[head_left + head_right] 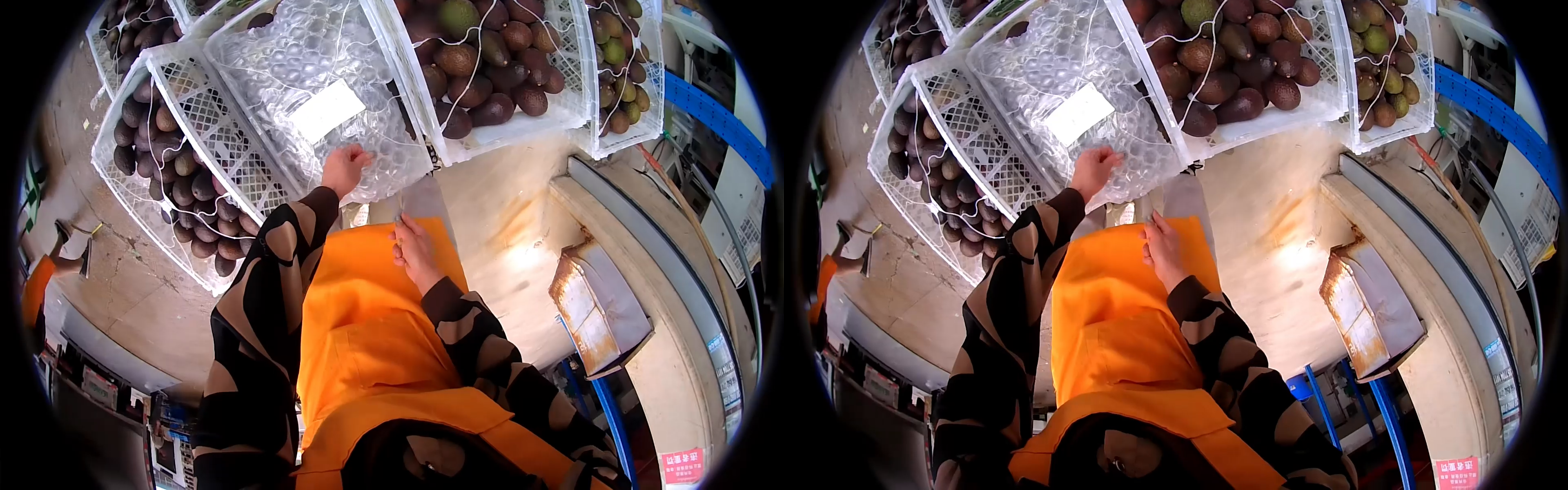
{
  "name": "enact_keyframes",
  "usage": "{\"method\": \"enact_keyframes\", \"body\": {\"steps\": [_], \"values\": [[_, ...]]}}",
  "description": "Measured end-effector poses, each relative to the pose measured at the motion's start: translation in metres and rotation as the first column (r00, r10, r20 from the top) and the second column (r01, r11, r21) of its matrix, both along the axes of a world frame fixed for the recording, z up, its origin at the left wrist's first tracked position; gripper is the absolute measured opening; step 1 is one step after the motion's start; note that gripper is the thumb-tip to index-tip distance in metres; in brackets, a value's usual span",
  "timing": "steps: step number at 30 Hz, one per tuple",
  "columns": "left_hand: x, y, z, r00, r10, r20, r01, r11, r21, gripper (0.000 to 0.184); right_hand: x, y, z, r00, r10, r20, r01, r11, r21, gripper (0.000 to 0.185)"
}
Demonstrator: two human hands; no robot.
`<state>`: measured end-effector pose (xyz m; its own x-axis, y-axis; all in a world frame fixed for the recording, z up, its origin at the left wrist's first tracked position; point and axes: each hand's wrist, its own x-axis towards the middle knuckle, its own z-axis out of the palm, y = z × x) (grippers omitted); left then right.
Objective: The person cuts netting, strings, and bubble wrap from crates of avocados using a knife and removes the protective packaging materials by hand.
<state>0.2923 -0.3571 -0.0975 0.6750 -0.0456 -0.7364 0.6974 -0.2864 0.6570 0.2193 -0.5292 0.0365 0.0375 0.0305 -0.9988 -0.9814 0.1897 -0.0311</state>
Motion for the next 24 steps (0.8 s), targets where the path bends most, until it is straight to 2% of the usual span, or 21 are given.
{"method": "enact_keyframes", "body": {"steps": [1,2,4,6,7,10,13,16,17,18,22,23,24], "values": [[-0.002,0.002,-0.001,0.994,0.095,-0.059,-0.099,0.992,-0.075,0.026,-0.002,0.008,-0.004,0.997,-0.012,-0.081,0.019,0.996,0.092,0.049],[-0.004,0.004,-0.001,0.995,0.077,-0.062,-0.083,0.992,-0.1,0.025,-0.017,0.032,-0.002,0.997,0.032,-0.068,-0.027,0.997,0.07,0.048],[0.007,0.016,0.004,0.997,0.055,-0.052,-0.062,0.988,-0.139,0.023,-0.033,0.078,0.017,0.997,-0.077,0.002,0.077,0.992,-0.099,0.046],[0.02,0.033,0.002,0.975,0.078,-0.209,-0.13,0.96,-0.247,0.021,-0.055,0.083,0.028,0.988,-0.148,0.043,0.15,0.987,-0.057,0.045],[0.028,0.041,0.002,0.97,0.014,-0.245,-0.106,0.924,-0.367,0.02,-0.068,0.084,0.035,0.98,-0.19,0.053,0.193,0.98,-0.047,0.045],[0.042,0.037,0.004,0.963,-0.065,-0.261,-0.018,0.953,-0.301,0.025,-0.072,0.064,0.016,0.982,-0.139,0.125,0.149,0.986,-0.077,0.044],[0.041,0.038,0.001,0.961,-0.124,-0.247,0.04,0.948,-0.317,0.027,-0.063,0.067,-0.004,0.982,-0.174,0.072,0.174,0.985,0.0,0.045],[0.048,0.04,0.02,0.957,-0.181,-0.229,0.116,0.956,-0.271,0.027,-0.084,0.091,0.005,0.992,-0.124,0.036,0.123,0.992,0.025,0.045],[0.051,0.044,0.013,0.958,-0.176,-0.228,0.11,0.955,-0.277,0.027,-0.093,0.099,0.01,0.995,-0.088,0.043,0.087,0.996,0.027,0.045],[0.051,0.045,0.015,0.957,-0.186,-0.223,0.12,0.953,-0.28,0.027,-0.09,0.105,0.027,0.987,-0.032,-0.156,0.043,0.997,0.067,0.044],[0.041,0.051,0.021,0.963,-0.156,-0.22,0.098,0.962,-0.254,0.031,-0.085,0.093,0.031,0.995,-0.094,0.027,0.093,0.995,0.044,0.047],[0.041,0.048,0.017,0.969,-0.138,-0.207,0.085,0.965,-0.247,0.032,-0.077,0.08,0.035,0.993,-0.114,-0.011,0.115,0.992,0.058,0.046],[0.027,0.037,0.005,0.98,-0.138,-0.144,0.124,0.987,-0.103,0.028,-0.072,0.067,0.043,0.991,-0.123,0.055,0.124,0.992,-0.013,0.045]]}}
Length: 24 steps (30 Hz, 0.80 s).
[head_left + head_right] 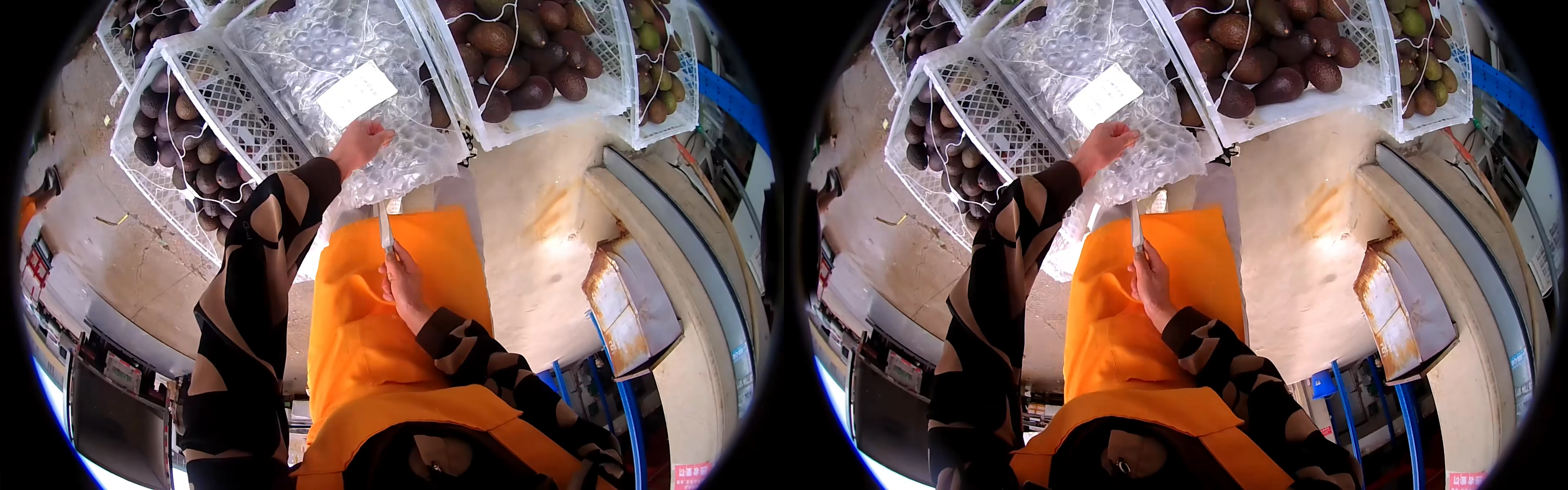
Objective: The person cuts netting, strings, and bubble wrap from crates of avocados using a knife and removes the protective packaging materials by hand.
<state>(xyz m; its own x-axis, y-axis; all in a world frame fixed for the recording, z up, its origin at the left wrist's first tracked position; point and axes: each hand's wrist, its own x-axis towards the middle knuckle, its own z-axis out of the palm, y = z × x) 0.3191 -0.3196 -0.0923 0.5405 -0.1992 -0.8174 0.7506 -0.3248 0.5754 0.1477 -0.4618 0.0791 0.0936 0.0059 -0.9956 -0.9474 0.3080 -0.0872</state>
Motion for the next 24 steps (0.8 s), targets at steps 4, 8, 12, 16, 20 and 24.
{"method": "enact_keyframes", "body": {"steps": [4,8,12,16,20,24], "values": [[-0.04,-0.057,0.055,0.95,-0.094,0.296,-0.027,0.924,0.381,0.034,0.031,-0.04,0.049,0.931,0.169,0.323,-0.057,0.943,-0.328,0.04],[-0.083,-0.108,0.057,0.88,0.059,0.471,-0.262,0.888,0.377,0.072,0.079,-0.049,0.042,0.452,0.764,0.461,-0.556,0.645,-0.523,0.043],[-0.093,-0.116,0.055,0.765,0.425,0.483,-0.536,0.837,0.112,0.071,0.115,-0.017,-0.013,-0.101,0.895,0.435,-0.729,0.231,-0.644,0.043],[-0.082,-0.115,0.07,0.754,0.44,0.488,-0.569,0.808,0.15,0.068,0.14,0.008,-0.056,-0.493,0.837,0.236,-0.66,-0.183,-0.729,0.048],[-0.073,-0.117,0.079,0.729,0.471,0.497,-0.607,0.78,0.152,0.066,0.147,0.013,-0.086,-0.578,0.797,0.177,-0.653,-0.321,-0.686,0.05],[-0.071,-0.117,0.089,0.706,0.509,0.492,-0.639,0.758,0.133,0.064,0.139,0.011,-0.116,-0.306,0.856,0.417,-0.905,-0.125,-0.407,0.054]]}}
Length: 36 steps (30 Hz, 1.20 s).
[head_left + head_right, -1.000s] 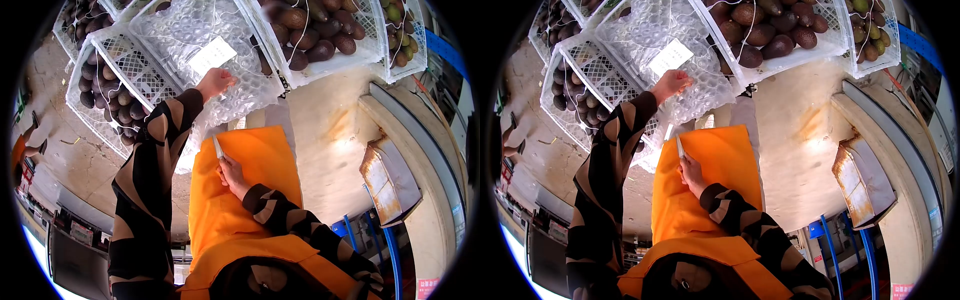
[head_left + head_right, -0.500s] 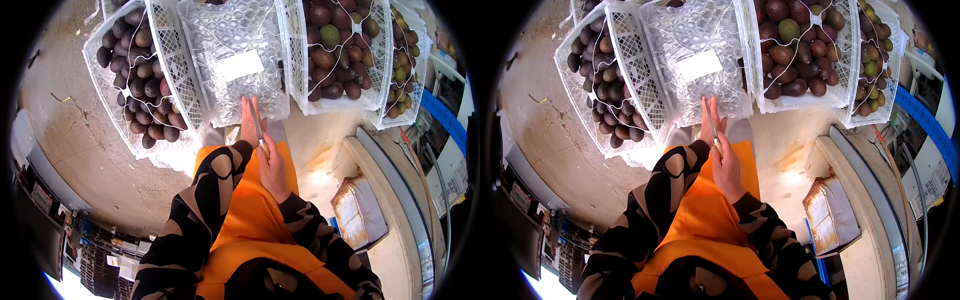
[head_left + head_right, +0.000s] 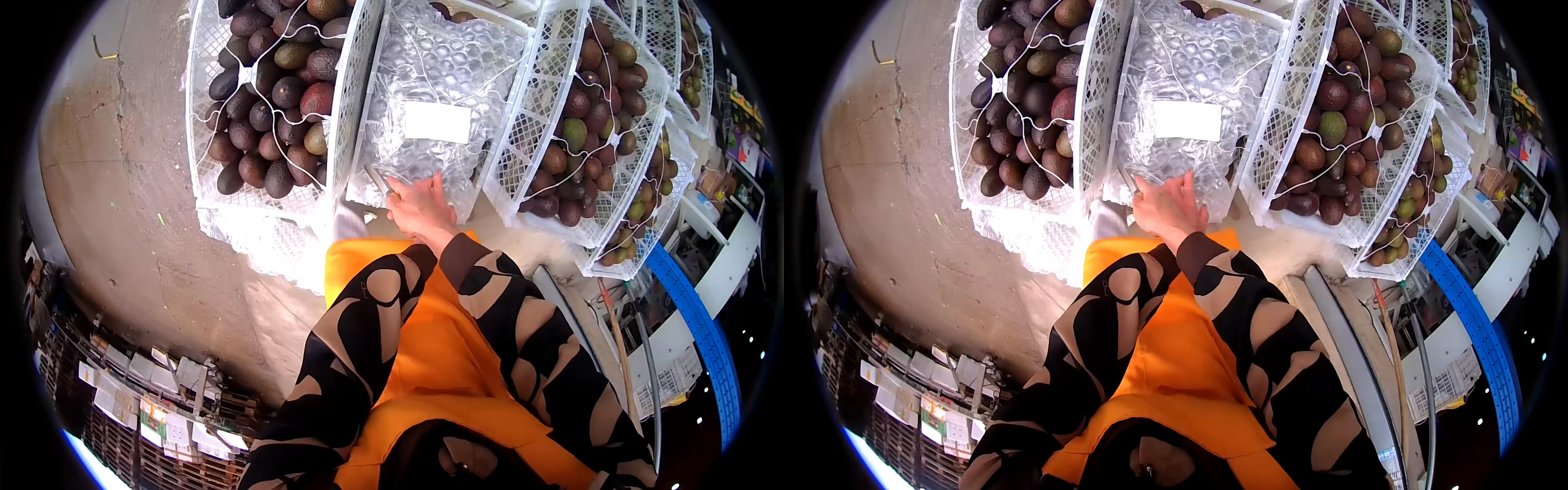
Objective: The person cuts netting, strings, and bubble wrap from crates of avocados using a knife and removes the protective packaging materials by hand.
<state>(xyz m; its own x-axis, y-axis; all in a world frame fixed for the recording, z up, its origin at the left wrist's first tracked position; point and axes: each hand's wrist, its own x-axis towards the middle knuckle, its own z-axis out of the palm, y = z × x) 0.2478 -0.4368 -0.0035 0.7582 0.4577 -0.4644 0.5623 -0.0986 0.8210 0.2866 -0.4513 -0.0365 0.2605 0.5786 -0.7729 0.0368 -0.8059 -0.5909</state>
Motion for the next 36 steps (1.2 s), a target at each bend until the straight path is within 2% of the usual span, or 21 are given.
{"method": "enact_keyframes", "body": {"steps": [1,3,4,6,9,12,16,19,22,25,28,31,34,35,36], "values": [[0.001,0.0,0.002,1.0,0.008,0.004,-0.008,1.0,-0.006,0.063,0.012,0.016,0.02,0.968,0.226,0.11,-0.225,0.974,-0.019,0.054],[0.0,-0.001,0.007,1.0,0.025,0.005,-0.025,0.999,-0.024,0.062,0.02,0.038,0.045,0.959,0.281,0.039,-0.273,0.953,-0.133,0.053],[-0.001,-0.001,0.009,0.999,0.035,0.007,-0.034,0.999,-0.033,0.061,0.018,0.049,0.05,0.99,0.088,-0.113,-0.112,0.967,-0.228,0.052],[-0.001,0.0,0.013,0.999,0.052,0.013,-0.051,0.997,-0.053,0.06,0.011,0.066,0.049,0.987,-0.079,-0.136,0.033,0.949,-0.313,0.051],[0.0,0.0,0.017,0.998,0.066,0.021,-0.064,0.995,-0.077,0.059,0.001,0.084,0.042,0.984,0.03,0.173,0.01,0.974,-0.225,0.051],[0.0,-0.003,0.019,0.997,0.082,0.018,-0.079,0.992,-0.103,0.057,0.009,0.069,0.057,0.999,-0.007,-0.05,-0.004,0.979,-0.205,0.053],[0.005,-0.004,0.022,0.992,0.121,0.019,-0.118,0.985,-0.128,0.055,0.014,0.061,0.072,0.988,0.036,0.151,-0.015,0.99,-0.141,0.052],[0.01,-0.008,0.022,0.988,0.151,0.027,-0.145,0.978,-0.15,0.053,0.034,0.078,0.06,0.98,-0.02,0.198,0.056,0.983,-0.177,0.052],[0.013,-0.009,0.024,0.987,0.159,0.028,-0.152,0.976,-0.158,0.052,0.04,0.091,0.057,0.965,0.103,0.239,-0.056,0.979,-0.194,0.052],[0.011,-0.011,0.026,0.985,0.169,0.022,-0.162,0.972,-0.169,0.05,0.042,0.091,0.063,0.968,0.04,0.249,0.0,0.988,-0.156,0.053],[0.012,-0.013,0.028,0.984,0.177,0.021,-0.171,0.97,-0.175,0.049,0.036,0.077,0.045,0.988,0.039,0.15,-0.009,0.98,-0.197,0.055],[0.012,-0.013,0.03,0.982,0.185,0.018,-0.179,0.968,-0.175,0.047,0.035,0.08,0.035,0.99,0.043,0.136,-0.009,0.971,-0.24,0.054],[0.012,-0.013,0.032,0.983,0.182,0.017,-0.177,0.97,-0.169,0.046,0.037,0.101,0.028,0.981,0.082,0.177,-0.033,0.965,-0.26,0.052],[0.014,-0.013,0.032,0.983,0.181,0.016,-0.176,0.971,-0.162,0.045,0.035,0.108,0.043,0.962,0.143,0.235,-0.088,0.969,-0.232,0.051],[0.015,-0.013,0.033,0.983,0.184,0.017,-0.179,0.97,-0.166,0.045,0.032,0.099,0.039,0.97,0.123,0.208,-0.08,0.975,-0.206,0.051]]}}
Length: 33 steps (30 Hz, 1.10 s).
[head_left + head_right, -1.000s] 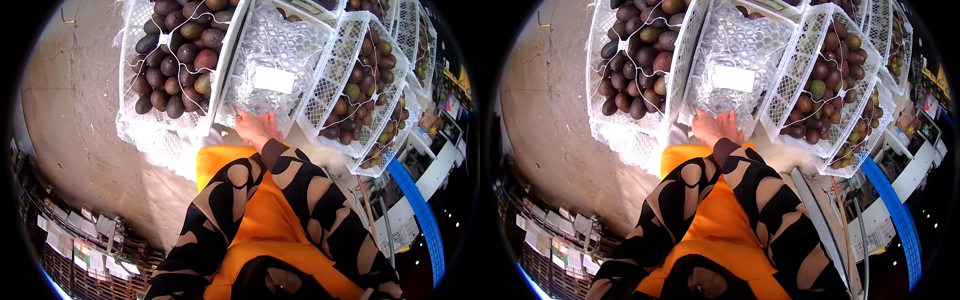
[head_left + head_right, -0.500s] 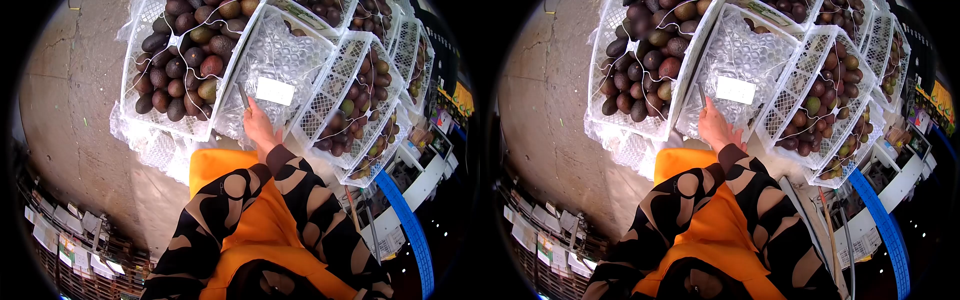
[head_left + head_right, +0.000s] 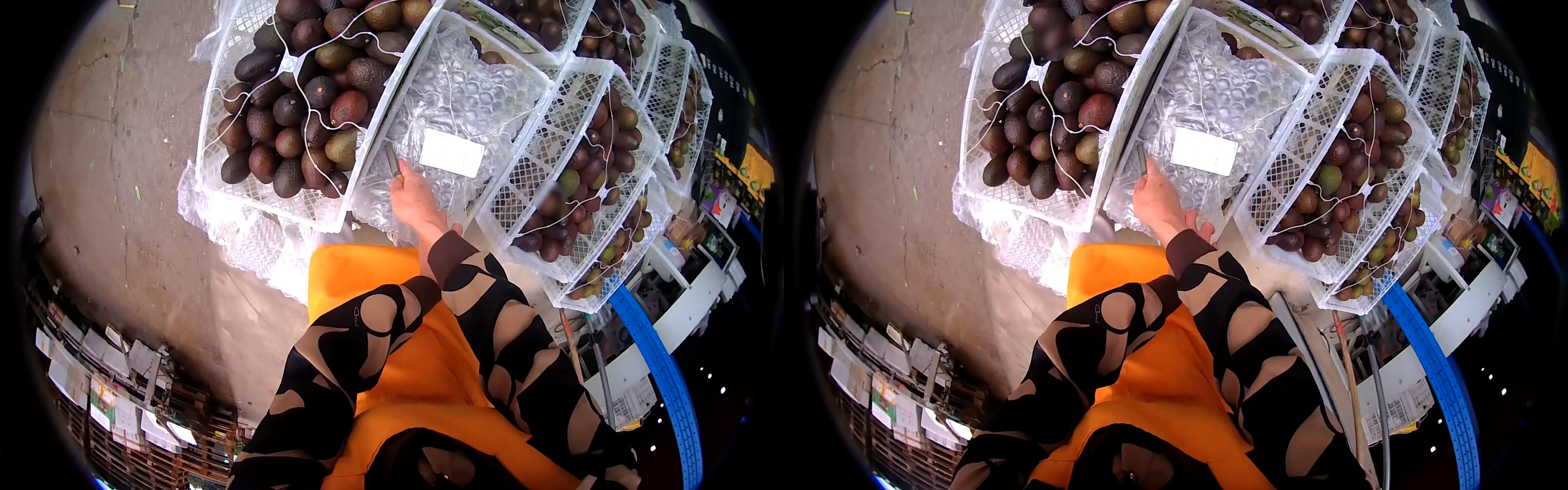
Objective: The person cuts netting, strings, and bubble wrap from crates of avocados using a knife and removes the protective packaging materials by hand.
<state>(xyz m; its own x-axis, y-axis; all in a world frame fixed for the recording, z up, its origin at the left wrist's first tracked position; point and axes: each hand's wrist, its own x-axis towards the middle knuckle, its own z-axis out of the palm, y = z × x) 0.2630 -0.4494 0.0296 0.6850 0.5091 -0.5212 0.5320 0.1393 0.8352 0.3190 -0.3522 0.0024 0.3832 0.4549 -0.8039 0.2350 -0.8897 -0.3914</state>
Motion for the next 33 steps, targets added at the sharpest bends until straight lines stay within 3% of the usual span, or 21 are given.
{"method": "enact_keyframes", "body": {"steps": [2,5,8,10,11,13,14,17,19,21,22,25,26,27,28,29,30,31,33], "values": [[0.002,-0.004,0.001,1.0,0.002,-0.011,-0.002,1.0,-0.004,0.044,0.008,-0.016,0.02,0.989,-0.02,-0.149,0.018,1.0,-0.015,0.053],[0.007,-0.007,0.001,0.999,0.006,-0.039,-0.006,1.0,0.019,0.043,0.027,-0.012,0.062,0.966,-0.19,-0.177,0.207,0.975,0.082,0.054],[0.013,-0.002,0.012,0.99,-0.026,-0.142,0.043,0.992,0.119,0.042,0.058,0.01,0.04,0.954,-0.288,-0.088,0.297,0.946,0.127,0.052],[0.015,0.014,0.025,0.956,-0.218,-0.197,0.269,0.919,0.288,0.044,0.069,0.023,0.012,0.94,-0.305,-0.151,0.315,0.948,0.048,0.053],[0.013,0.015,0.027,0.949,-0.237,-0.209,0.291,0.912,0.288,0.049,0.069,0.028,0.001,0.94,-0.3,-0.165,0.307,0.951,0.023,0.053],[0.012,0.008,0.029,0.991,-0.059,-0.118,0.079,0.983,0.168,0.051,0.069,0.043,-0.009,0.914,-0.343,-0.219,0.339,0.939,-0.055,0.055],[0.013,0.007,0.029,0.996,0.04,-0.08,-0.031,0.994,0.103,0.053,0.064,0.043,-0.023,0.948,-0.276,-0.157,0.28,0.96,-0.001,0.054],[0.014,0.019,0.03,0.983,-0.159,-0.09,0.16,0.987,0.009,0.061,0.056,0.031,-0.029,0.982,-0.181,-0.044,0.184,0.98,0.077,0.054],[0.001,-0.002,0.017,0.968,-0.203,-0.147,0.223,0.966,0.131,0.066,0.056,0.021,0.0,0.972,-0.225,-0.075,0.23,0.97,0.078,0.054],[0.006,-0.008,0.016,0.995,0.083,-0.055,-0.089,0.989,-0.117,0.065,0.052,0.01,0.02,0.924,-0.339,-0.174,0.353,0.934,0.053,0.054],[0.007,-0.002,0.022,0.994,0.007,-0.108,-0.007,1.0,0.008,0.064,0.053,0.008,0.02,0.896,-0.389,-0.216,0.408,0.911,0.052,0.054],[0.005,0.004,0.023,0.992,-0.084,-0.097,0.093,0.992,0.089,0.061,0.056,0.013,0.004,0.833,-0.456,-0.313,0.483,0.875,0.01,0.056],[0.002,-0.006,0.014,0.999,0.045,0.0,-0.045,0.998,-0.054,0.06,0.056,0.02,-0.008,0.819,-0.461,-0.342,0.49,0.871,-0.001,0.056],[0.003,-0.009,0.011,0.98,0.185,0.078,-0.166,0.964,-0.206,0.058,0.051,0.03,-0.013,0.913,-0.328,-0.241,0.358,0.93,0.089,0.057],[-0.002,-0.011,0.009,0.999,-0.041,-0.034,0.043,0.998,0.055,0.057,0.052,0.032,-0.012,0.904,-0.345,-0.254,0.37,0.927,0.058,0.058],[-0.007,-0.013,0.006,0.958,-0.211,-0.192,0.262,0.919,0.296,0.055,0.055,0.03,-0.011,0.894,-0.361,-0.266,0.381,0.924,0.023,0.058],[-0.007,-0.014,0.004,0.932,-0.261,-0.251,0.331,0.896,0.298,0.055,0.055,0.029,0.002,0.882,-0.382,-0.276,0.391,0.92,-0.025,0.058],[-0.005,-0.016,0.002,0.901,-0.31,-0.304,0.399,0.868,0.295,0.055,0.055,0.02,0.004,0.915,-0.325,-0.24,0.347,0.936,0.055,0.055],[0.0,-0.012,0.008,0.855,-0.376,-0.358,0.48,0.835,0.27,0.053,0.059,0.011,0.005,0.858,-0.363,-0.364,0.359,0.93,-0.082,0.055]]}}
